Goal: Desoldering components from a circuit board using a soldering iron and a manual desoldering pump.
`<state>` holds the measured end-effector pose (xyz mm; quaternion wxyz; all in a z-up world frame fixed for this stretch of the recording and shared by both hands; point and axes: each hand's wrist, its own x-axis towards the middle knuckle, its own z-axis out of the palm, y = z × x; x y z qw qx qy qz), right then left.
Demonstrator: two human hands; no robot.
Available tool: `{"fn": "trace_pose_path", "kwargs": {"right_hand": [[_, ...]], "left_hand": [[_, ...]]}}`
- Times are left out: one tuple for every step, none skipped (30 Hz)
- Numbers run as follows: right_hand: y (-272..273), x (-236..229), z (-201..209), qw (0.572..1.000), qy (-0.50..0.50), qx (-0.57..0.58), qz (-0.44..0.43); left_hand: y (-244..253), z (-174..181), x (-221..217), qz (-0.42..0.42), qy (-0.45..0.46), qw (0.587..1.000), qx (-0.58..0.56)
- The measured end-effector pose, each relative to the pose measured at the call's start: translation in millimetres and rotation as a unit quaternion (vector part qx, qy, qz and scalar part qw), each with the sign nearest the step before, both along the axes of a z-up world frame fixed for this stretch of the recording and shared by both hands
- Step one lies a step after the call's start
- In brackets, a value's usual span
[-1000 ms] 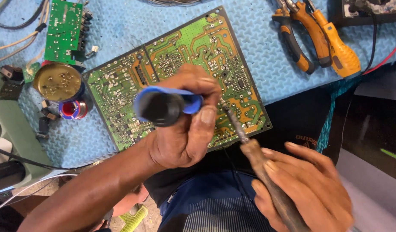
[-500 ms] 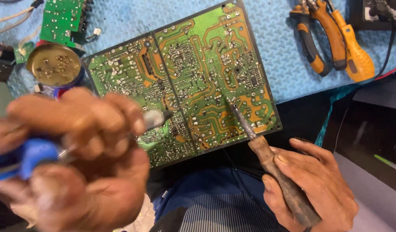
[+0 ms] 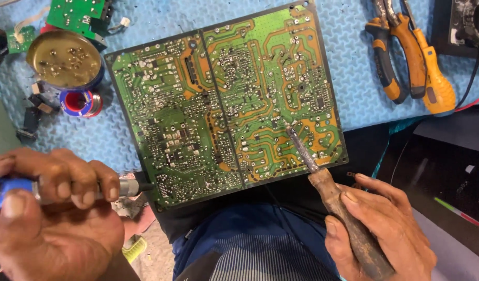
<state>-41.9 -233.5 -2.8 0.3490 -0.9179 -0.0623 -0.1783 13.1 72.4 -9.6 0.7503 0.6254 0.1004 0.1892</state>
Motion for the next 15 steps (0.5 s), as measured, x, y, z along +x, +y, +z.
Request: {"fn": "trace_pose_path", "kwargs": {"right_hand": [[-1.1, 0.5, -1.8, 1.0, 0.0, -0.001, 0.002], [-2.1, 0.6, -3.8, 1.0, -0.007, -0.001, 0.008], [-3.2, 0.7, -5.7, 1.0, -0.015, -0.001, 0.015], [-2.8, 0.2, -6.3, 1.0, -0.016, -0.003, 0.016], [-2.4, -0.1, -6.8, 1.0, -0.02, -0.001, 0.011], [-1.9, -0.2, -7.4, 1.0, -0.024, 0.001, 0.006], [-0.8, -1.5, -7.3, 1.0, -0.025, -0.001, 0.008], [0.5, -3.0, -7.4, 1.0, -0.022, 0.007, -0.005], [1.7, -4.4, -7.5, 1.0, -0.019, 0.015, -0.019], [2.5, -4.2, -7.6, 1.0, -0.02, 0.015, -0.017], [3.0, -3.9, -7.7, 0.999, -0.023, 0.015, -0.017], [3.5, -3.7, -7.8, 0.999, -0.026, 0.016, -0.018], [1.9, -4.3, -7.4, 0.999, -0.026, 0.015, -0.018], [0.5, -5.5, -6.9, 1.0, -0.014, 0.019, -0.019], [-1.0, -6.7, -6.4, 1.0, -0.003, 0.023, -0.02]], "left_hand": [[2.3, -0.5, -0.3, 0.002, 0.0, 1.0, -0.001], [4.5, -1.4, -0.2, -0.003, 0.011, 1.0, -0.015], [6.5, -2.2, -0.2, -0.008, 0.022, 0.999, -0.029], [8.9, -1.1, 0.8, -0.007, 0.021, 0.999, -0.031], [11.2, 0.2, 1.9, -0.007, 0.037, 0.997, -0.066], [13.6, 1.4, 3.1, -0.005, 0.052, 0.993, -0.102], [16.2, 0.1, 2.9, -0.004, 0.051, 0.993, -0.103], [19.0, -0.9, 2.5, -0.005, 0.043, 0.991, -0.123], [21.7, -2.0, 2.2, -0.006, 0.036, 0.989, -0.143], [27.0, -5.0, 0.2, -0.005, 0.035, 0.989, -0.144], [32.0, -8.2, -1.6, -0.016, 0.031, 0.99, -0.133], [37.0, -11.6, -2.8, -0.029, 0.026, 0.992, -0.123], [36.1, -11.0, -1.5, -0.028, 0.026, 0.992, -0.124], [35.4, -10.1, -0.3, -0.007, 0.03, 0.989, -0.143], [34.5, -9.3, 0.8, 0.014, 0.033, 0.986, -0.162]]}}
